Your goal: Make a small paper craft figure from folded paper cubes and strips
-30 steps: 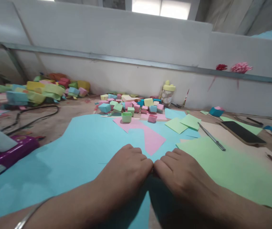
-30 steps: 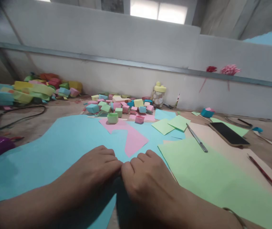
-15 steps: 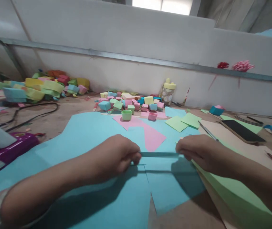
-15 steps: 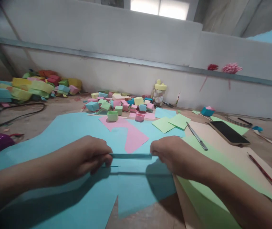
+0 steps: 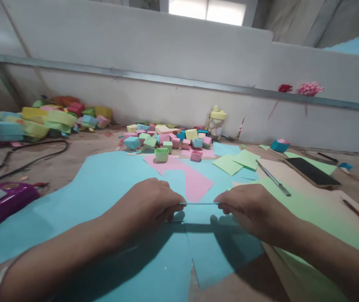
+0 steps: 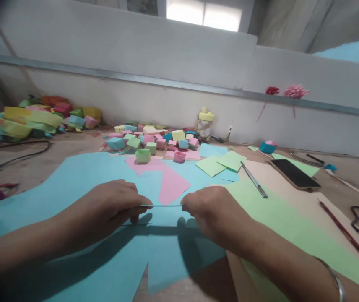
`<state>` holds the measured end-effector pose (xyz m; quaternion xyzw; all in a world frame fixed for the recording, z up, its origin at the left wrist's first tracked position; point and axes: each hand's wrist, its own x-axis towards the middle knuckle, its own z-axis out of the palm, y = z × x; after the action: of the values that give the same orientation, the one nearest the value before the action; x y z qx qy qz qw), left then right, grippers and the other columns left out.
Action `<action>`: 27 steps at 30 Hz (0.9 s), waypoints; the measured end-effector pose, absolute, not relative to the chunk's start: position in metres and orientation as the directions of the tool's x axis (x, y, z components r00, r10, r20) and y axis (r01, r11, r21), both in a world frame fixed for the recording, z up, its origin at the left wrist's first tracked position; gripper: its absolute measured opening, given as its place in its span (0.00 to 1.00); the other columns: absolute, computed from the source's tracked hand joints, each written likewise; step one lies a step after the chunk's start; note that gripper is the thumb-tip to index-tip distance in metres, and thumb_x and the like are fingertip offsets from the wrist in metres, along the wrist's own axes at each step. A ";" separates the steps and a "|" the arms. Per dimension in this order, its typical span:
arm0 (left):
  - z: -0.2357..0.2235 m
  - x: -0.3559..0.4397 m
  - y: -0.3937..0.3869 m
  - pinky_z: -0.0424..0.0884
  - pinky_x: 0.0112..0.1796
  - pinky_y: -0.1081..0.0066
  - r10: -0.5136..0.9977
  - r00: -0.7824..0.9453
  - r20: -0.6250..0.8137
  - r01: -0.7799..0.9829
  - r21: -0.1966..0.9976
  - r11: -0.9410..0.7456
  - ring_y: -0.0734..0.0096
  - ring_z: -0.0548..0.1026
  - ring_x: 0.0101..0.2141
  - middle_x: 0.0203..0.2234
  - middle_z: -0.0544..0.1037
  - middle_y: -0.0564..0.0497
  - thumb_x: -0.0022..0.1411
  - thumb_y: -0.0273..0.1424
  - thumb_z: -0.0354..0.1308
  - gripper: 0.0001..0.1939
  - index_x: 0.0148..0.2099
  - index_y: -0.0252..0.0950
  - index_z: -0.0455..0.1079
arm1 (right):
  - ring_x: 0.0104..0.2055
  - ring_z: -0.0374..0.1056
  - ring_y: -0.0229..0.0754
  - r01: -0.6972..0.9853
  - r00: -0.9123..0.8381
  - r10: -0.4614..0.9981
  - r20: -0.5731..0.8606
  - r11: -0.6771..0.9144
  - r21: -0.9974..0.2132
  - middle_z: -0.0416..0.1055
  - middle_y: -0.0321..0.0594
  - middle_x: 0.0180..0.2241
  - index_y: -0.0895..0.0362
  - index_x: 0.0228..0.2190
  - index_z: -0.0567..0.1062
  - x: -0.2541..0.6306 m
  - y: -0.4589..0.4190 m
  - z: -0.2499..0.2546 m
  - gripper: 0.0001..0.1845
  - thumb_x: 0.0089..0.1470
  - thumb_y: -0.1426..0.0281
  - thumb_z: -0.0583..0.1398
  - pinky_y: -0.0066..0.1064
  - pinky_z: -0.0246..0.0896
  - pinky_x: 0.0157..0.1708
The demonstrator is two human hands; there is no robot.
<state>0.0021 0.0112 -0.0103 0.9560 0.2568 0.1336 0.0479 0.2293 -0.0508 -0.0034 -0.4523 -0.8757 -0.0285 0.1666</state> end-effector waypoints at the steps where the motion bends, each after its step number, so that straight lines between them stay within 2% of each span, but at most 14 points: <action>1: -0.009 0.001 0.012 0.58 0.29 0.74 0.516 0.828 0.219 0.490 0.165 -0.856 0.73 0.69 0.24 0.19 0.75 0.55 0.60 0.25 0.46 0.14 0.31 0.39 0.73 | 0.21 0.64 0.35 0.805 -0.514 0.801 0.306 0.574 -0.150 0.70 0.36 0.19 0.58 0.24 0.73 0.231 -0.050 -0.002 0.13 0.54 0.76 0.50 0.26 0.54 0.23; 4: -0.002 -0.002 0.013 0.58 0.29 0.75 0.581 0.781 0.227 0.545 0.205 -0.813 0.73 0.70 0.25 0.21 0.77 0.56 0.59 0.27 0.49 0.12 0.30 0.39 0.73 | 0.18 0.59 0.31 0.823 -0.438 0.859 0.265 0.502 -0.265 0.66 0.31 0.15 0.57 0.19 0.69 0.236 -0.047 0.005 0.13 0.54 0.73 0.53 0.24 0.52 0.21; 8: 0.006 -0.003 0.018 0.58 0.27 0.75 0.686 0.645 0.336 0.624 0.286 -0.727 0.74 0.71 0.24 0.21 0.77 0.56 0.59 0.32 0.50 0.13 0.27 0.38 0.73 | 0.15 0.51 0.31 0.840 -0.341 0.897 0.282 0.425 -0.337 0.58 0.28 0.11 0.57 0.20 0.70 0.235 -0.044 0.011 0.11 0.52 0.73 0.54 0.24 0.47 0.16; 12: 0.007 0.000 0.021 0.59 0.29 0.74 0.734 0.525 0.431 0.603 0.421 -0.678 0.72 0.70 0.26 0.22 0.77 0.54 0.56 0.34 0.54 0.10 0.29 0.38 0.74 | 0.15 0.52 0.31 0.814 -0.257 0.933 0.254 0.351 -0.464 0.61 0.29 0.11 0.58 0.19 0.71 0.232 -0.040 0.014 0.11 0.51 0.73 0.54 0.24 0.47 0.17; 18: 0.004 0.001 0.026 0.61 0.30 0.74 0.794 0.423 0.436 0.551 0.572 -0.607 0.72 0.70 0.26 0.21 0.77 0.56 0.54 0.35 0.55 0.10 0.26 0.38 0.74 | 0.16 0.55 0.32 0.738 -0.200 0.965 0.168 0.261 -0.623 0.62 0.30 0.10 0.58 0.21 0.73 0.238 -0.031 0.008 0.11 0.50 0.71 0.54 0.25 0.51 0.19; 24: 0.012 -0.019 0.043 0.60 0.26 0.75 0.895 0.137 0.424 0.522 0.737 -0.430 0.72 0.68 0.25 0.21 0.75 0.53 0.56 0.35 0.51 0.12 0.26 0.35 0.72 | 0.12 0.49 0.30 0.615 -0.077 0.994 0.083 0.113 -0.781 0.61 0.30 0.10 0.60 0.24 0.74 0.251 -0.028 0.001 0.13 0.51 0.66 0.54 0.24 0.46 0.15; 27: 0.011 -0.012 0.035 0.60 0.22 0.76 0.927 0.199 0.317 0.465 0.803 -0.374 0.74 0.69 0.23 0.21 0.76 0.53 0.55 0.34 0.54 0.11 0.26 0.34 0.73 | 0.12 0.49 0.30 0.547 -0.071 0.996 0.054 0.084 -0.833 0.61 0.30 0.10 0.60 0.21 0.73 0.247 -0.029 -0.002 0.15 0.51 0.64 0.54 0.25 0.48 0.16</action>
<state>-0.0121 0.0354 0.0110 0.7209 0.4827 0.4093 0.2826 0.2467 -0.0294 -0.0023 -0.5908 -0.6530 0.3303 0.3399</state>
